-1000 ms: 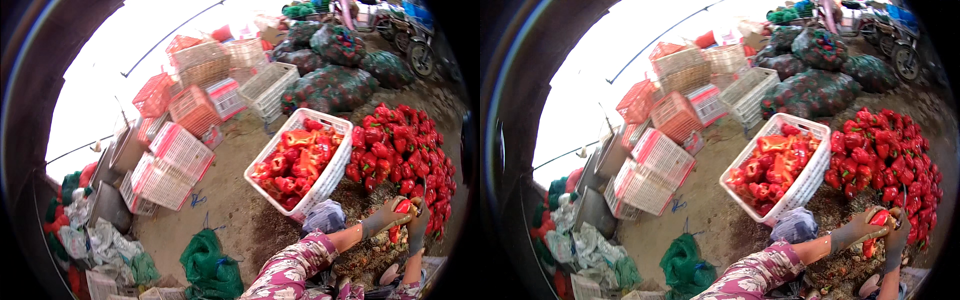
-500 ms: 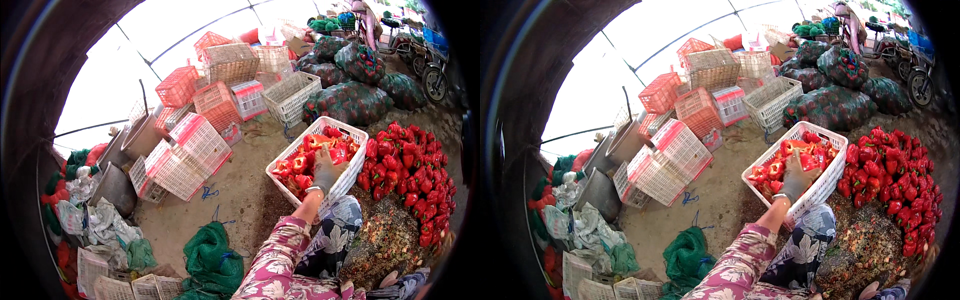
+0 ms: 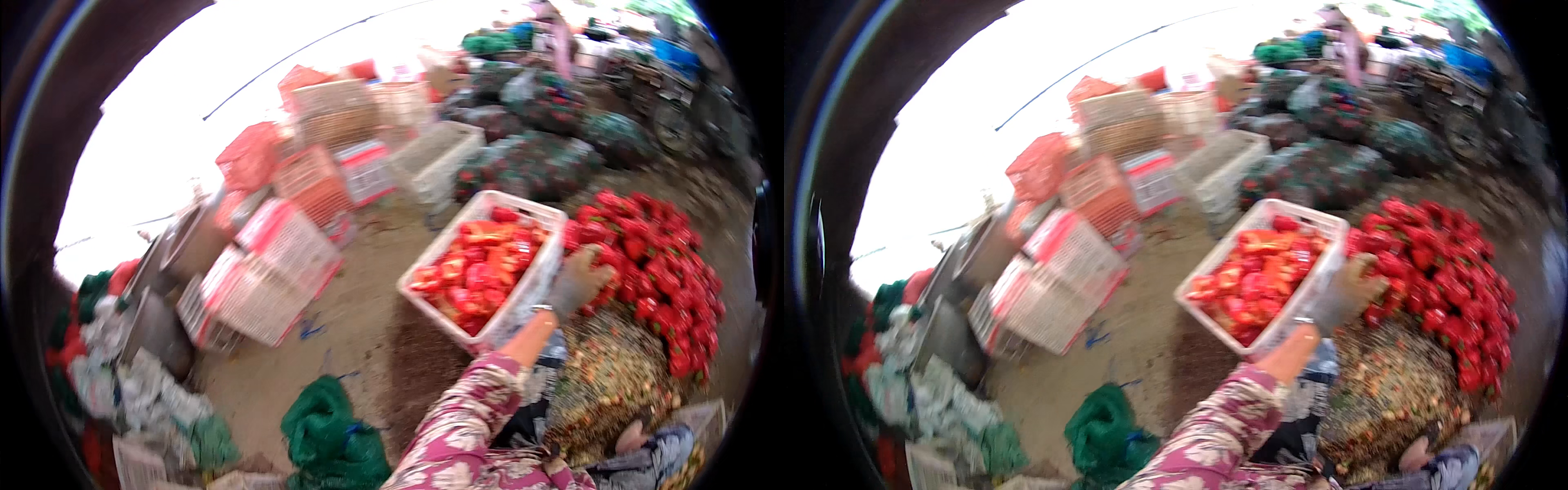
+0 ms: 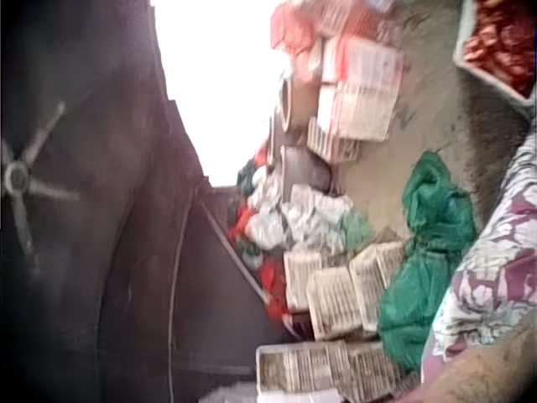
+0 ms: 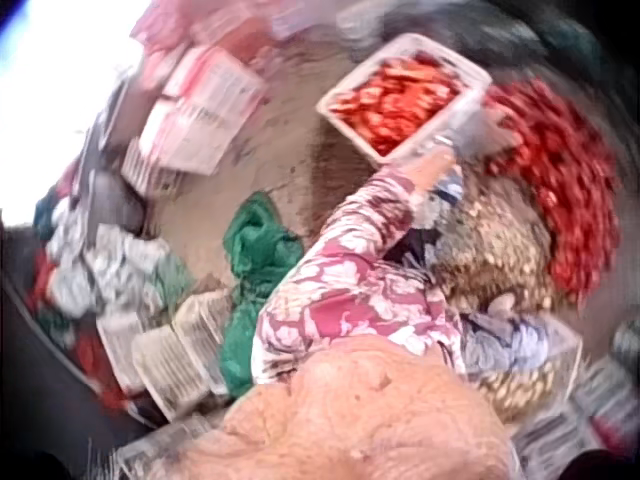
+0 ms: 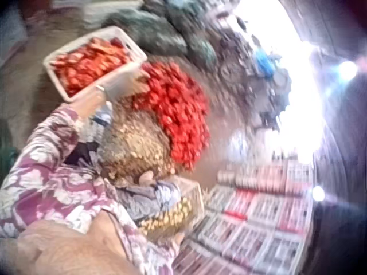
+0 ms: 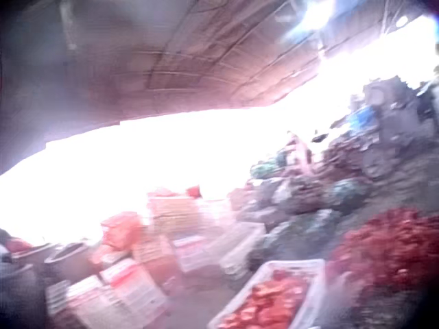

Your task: The person sits on the ground and uses a knife to cut the tops off red bell peppers. They remove the seeds and place the cored peppers into a white basket while discarding the waste onto the ground.

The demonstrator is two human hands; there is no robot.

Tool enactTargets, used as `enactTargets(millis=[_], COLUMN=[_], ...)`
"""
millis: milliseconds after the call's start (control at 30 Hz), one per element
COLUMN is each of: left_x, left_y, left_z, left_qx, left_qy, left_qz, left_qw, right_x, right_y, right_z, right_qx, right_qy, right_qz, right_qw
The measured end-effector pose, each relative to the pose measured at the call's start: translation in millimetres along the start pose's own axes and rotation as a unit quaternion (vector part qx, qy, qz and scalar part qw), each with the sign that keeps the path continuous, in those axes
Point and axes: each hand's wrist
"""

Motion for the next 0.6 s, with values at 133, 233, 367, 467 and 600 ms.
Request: enactTargets(millis=[133,233,367,467,600], left_x=[-9,-35,-53,-57,-51], left_y=[11,-30,-77,-99,-84], left_z=[36,41,41,47,47], left_qx=[0.221,0.511,0.588,0.633,0.541], left_qy=[0.064,0.152,0.252,0.194,0.233], left_qz=[-0.014,-0.086,-0.154,-0.042,-0.088], left_qw=[0.973,0.842,0.753,0.748,0.803], right_x=[-7,-36,-101,-132,-182], right_y=[7,3,-75,-172,-308], right_z=[-9,-16,-64,-86,-92], right_qx=[0.04,0.054,0.015,0.139,0.182], right_qy=[-0.012,-0.023,-0.009,0.06,0.074], right_qz=[-0.03,-0.051,0.003,-0.014,-0.013], right_qw=[0.999,0.997,1.0,0.988,0.98])
Point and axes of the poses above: each hand's wrist, its own x-axis away from the middle knuckle, its own y-axis out of the back of the hand, z = x × y, and after that the axes turned 3 degrees about -y, right-handed
